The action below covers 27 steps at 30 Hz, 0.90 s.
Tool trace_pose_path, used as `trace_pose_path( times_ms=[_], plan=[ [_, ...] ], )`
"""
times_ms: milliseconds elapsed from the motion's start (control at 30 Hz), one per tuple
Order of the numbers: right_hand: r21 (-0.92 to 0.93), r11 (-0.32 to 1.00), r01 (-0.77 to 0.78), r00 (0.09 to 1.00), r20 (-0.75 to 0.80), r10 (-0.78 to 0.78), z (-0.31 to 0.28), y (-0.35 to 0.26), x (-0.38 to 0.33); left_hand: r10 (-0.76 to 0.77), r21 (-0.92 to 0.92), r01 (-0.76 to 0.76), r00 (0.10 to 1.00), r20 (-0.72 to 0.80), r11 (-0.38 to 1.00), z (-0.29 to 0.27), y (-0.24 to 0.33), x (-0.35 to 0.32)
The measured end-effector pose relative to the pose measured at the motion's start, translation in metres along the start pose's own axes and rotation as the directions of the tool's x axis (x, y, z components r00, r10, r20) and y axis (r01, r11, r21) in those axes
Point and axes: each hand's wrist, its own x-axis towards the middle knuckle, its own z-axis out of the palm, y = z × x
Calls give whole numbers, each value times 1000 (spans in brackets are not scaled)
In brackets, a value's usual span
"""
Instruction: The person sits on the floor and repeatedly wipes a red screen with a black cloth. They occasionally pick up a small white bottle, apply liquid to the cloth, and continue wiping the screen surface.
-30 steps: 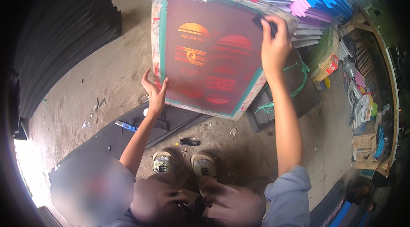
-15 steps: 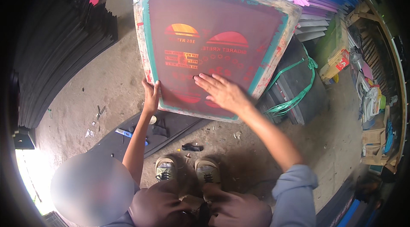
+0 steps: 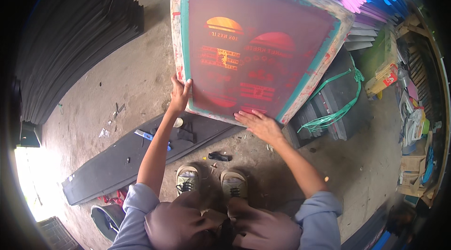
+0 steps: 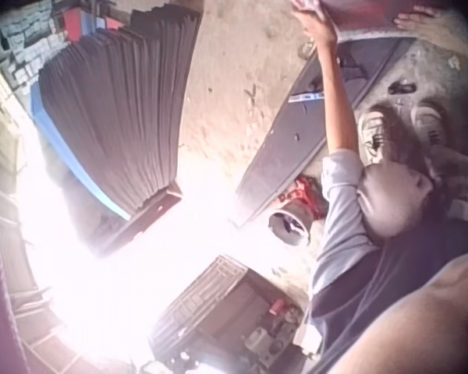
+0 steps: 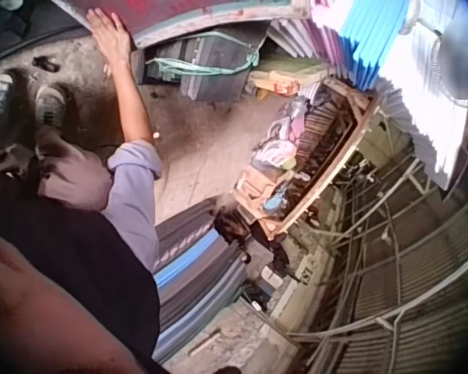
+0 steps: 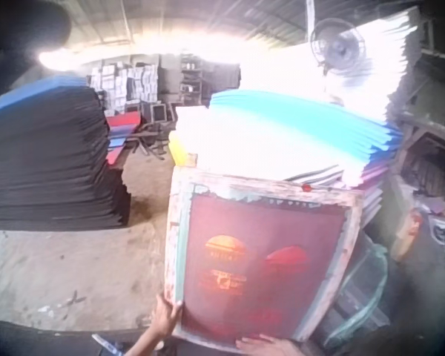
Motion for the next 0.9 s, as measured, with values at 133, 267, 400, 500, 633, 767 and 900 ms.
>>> trace_pose_path(
  times_ms=[133,267,400,500,633,767,900],
  plan=[
    [550,743,-382,896,22,444,17,113,42,-17,18,17,1000,1,1000,-18,-4,-4],
    [572,312,-759,512,228,828,17,182,68,-3,4,3,1000,6,1000,-11,11,-8],
    [625,600,-499,850,218,479,-14,38,48,-21,49,20,1000,19,999,-9,13,-4],
    [618,786,-38,998,-10,56,-15,-40,-16,-22,43,21,999,25,999,-1,7,2],
    [188,915,-358,929,-30,370,20,44,10,-36,70,35,999,14,997,-12,7,-7],
    [600,347,-721,591,271,760,12,150,42,-8,-23,8,1000,7,1000,-18,14,-9],
    [595,341,-728,602,318,732,0,56,31,52,153,-45,998,-47,987,-10,22,-8]
  ],
)
